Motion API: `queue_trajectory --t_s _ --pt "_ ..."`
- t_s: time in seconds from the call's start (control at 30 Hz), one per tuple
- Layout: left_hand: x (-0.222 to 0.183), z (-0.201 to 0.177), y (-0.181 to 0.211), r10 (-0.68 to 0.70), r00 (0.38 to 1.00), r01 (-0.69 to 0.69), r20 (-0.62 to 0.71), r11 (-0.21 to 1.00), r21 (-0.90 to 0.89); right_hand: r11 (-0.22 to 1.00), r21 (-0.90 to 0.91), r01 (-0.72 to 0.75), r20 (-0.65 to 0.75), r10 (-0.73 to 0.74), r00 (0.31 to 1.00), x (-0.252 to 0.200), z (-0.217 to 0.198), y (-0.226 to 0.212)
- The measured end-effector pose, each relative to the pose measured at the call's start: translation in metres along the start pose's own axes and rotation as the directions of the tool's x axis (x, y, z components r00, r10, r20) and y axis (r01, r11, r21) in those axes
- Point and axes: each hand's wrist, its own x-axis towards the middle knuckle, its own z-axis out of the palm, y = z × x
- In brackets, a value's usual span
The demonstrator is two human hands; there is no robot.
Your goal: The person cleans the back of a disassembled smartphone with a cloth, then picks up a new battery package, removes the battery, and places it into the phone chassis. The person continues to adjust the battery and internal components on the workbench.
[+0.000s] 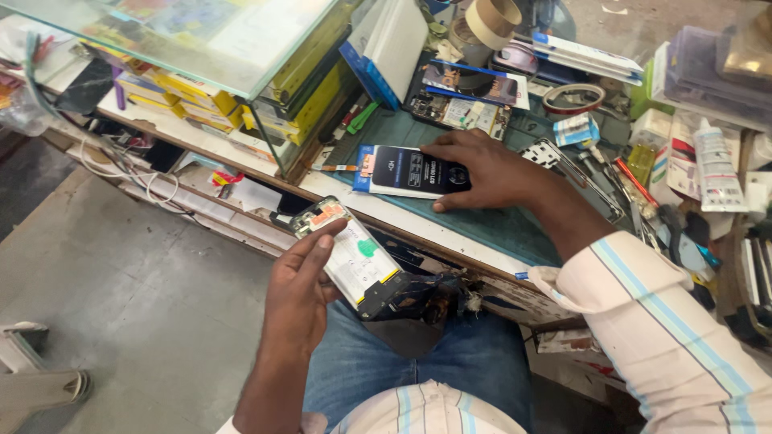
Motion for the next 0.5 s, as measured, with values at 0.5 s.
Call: queue_trajectory --t_s 0.5 --pt "0.002 0.021 0.004 -0.044 0.993 0.044 0.106 0.999 0.003 0.995 -0.042 -0.096 -0.144 0.089 0.986 -0.022 -0.087 -0.021"
